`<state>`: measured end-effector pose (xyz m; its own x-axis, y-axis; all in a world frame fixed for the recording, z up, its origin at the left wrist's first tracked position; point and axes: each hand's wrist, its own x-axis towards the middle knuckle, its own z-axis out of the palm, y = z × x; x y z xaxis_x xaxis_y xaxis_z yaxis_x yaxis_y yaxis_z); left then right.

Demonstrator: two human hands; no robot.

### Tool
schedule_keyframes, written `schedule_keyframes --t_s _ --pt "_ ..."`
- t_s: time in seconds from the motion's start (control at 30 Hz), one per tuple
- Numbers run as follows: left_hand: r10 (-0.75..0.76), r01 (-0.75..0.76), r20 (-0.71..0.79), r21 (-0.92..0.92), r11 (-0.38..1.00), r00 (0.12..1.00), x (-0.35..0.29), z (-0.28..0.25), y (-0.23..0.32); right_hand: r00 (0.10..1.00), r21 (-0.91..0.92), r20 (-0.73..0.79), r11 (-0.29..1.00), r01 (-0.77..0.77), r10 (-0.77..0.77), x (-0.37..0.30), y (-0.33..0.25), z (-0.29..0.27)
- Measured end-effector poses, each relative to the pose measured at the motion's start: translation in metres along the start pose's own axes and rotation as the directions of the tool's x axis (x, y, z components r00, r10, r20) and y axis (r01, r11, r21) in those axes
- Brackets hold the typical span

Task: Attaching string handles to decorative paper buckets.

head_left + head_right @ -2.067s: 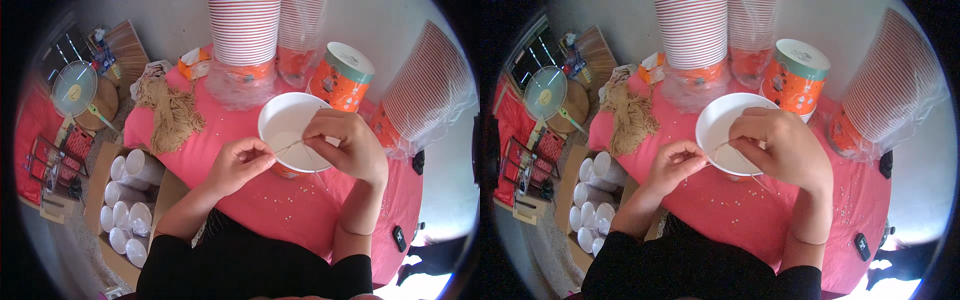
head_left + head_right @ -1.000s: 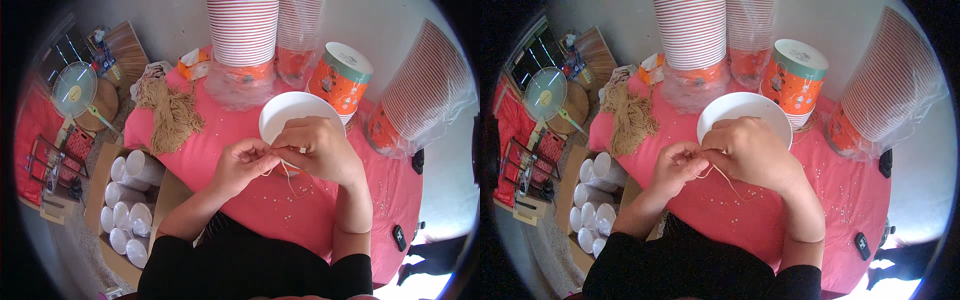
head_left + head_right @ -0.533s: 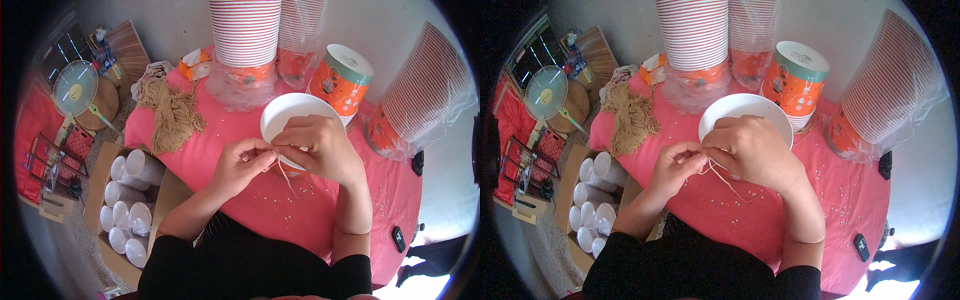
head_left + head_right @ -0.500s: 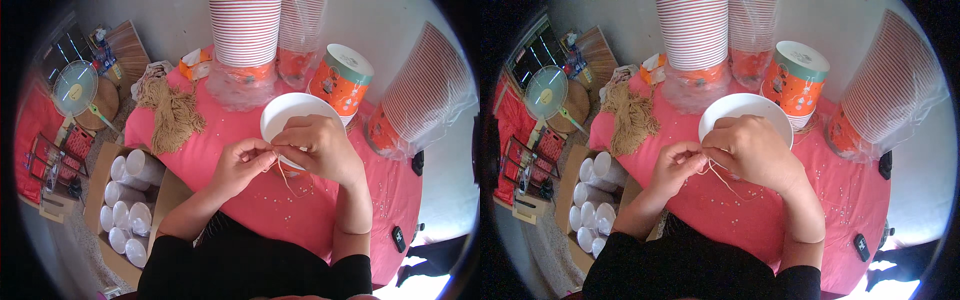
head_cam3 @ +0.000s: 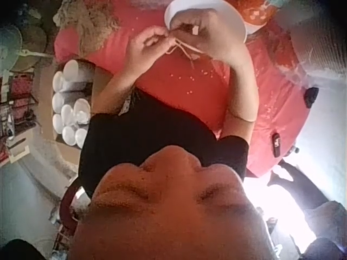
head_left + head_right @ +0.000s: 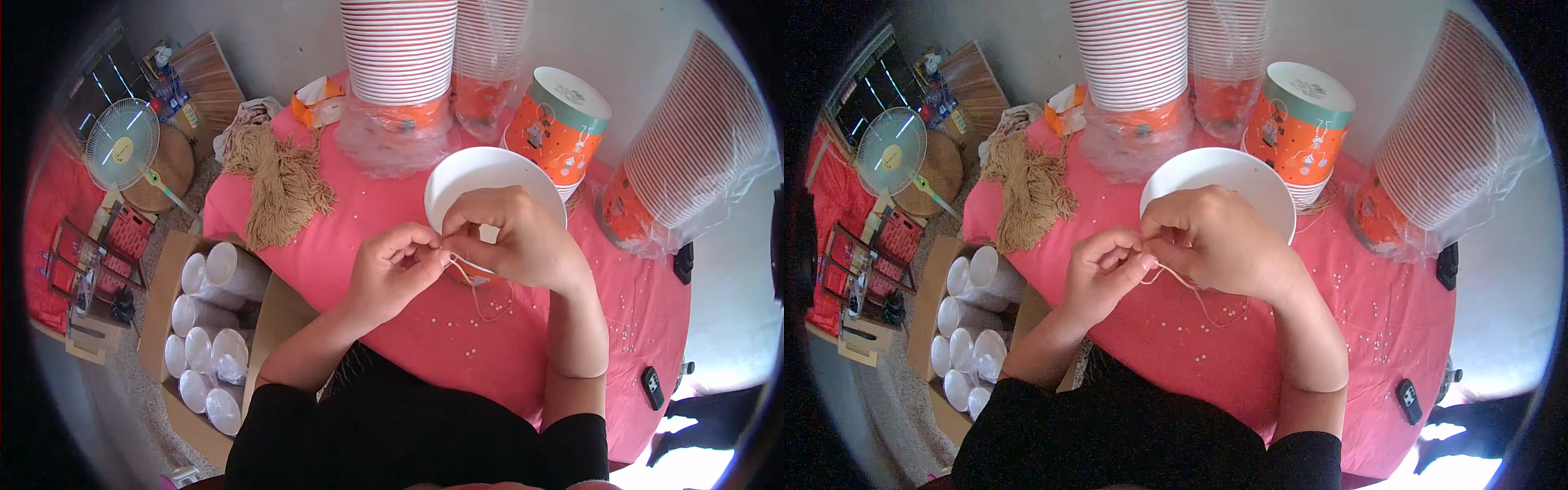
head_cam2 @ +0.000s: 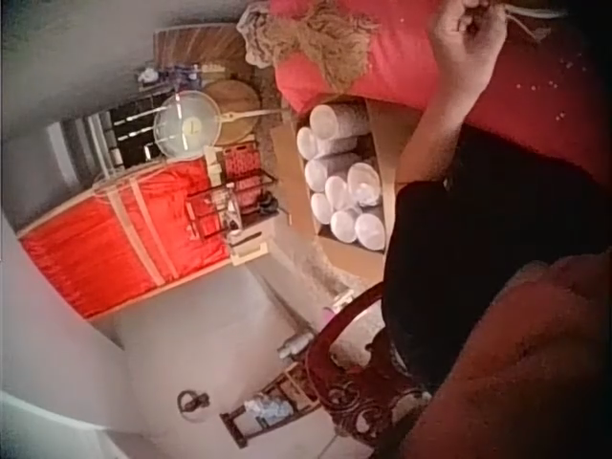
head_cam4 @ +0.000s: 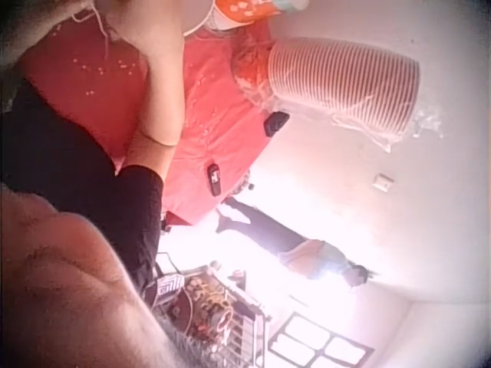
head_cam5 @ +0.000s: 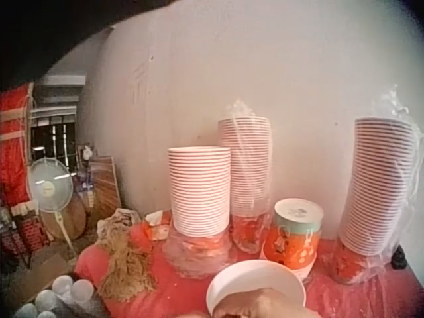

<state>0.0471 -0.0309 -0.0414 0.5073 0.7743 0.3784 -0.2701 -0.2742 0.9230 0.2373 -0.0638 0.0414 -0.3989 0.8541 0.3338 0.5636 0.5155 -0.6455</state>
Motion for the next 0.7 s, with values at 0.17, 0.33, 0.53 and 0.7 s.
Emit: schedule_keyframes --t_s 0.17,0.33,0.53,0.7 --pt "0.211 -0.201 -0.005 0.291 0.936 0.977 0.0010 -0.0018 0.0021 0.999 0.078 0.041 0.997 -0.028 0.025 0.0003 0.0053 0.0008" --pt "0.493 -0.444 0.006 0.445 0.778 0.870 0.0052 -0.0009 -0.0003 0.995 0.126 0.088 0.990 -0.061 0.050 0.0010 0.0067 -0.0006" --pt "0.517 -0.455 -0.009 0.463 0.761 0.856 0.0035 -0.0006 0.0035 0.987 0.206 0.141 0.974 -0.099 0.070 0.0008 0.0068 -0.0032" --pt "0.408 -0.389 -0.025 0.254 0.885 0.913 0.0020 -0.0029 0.0033 0.977 0.268 0.187 0.951 -0.155 0.106 0.0009 0.0060 -0.0033"
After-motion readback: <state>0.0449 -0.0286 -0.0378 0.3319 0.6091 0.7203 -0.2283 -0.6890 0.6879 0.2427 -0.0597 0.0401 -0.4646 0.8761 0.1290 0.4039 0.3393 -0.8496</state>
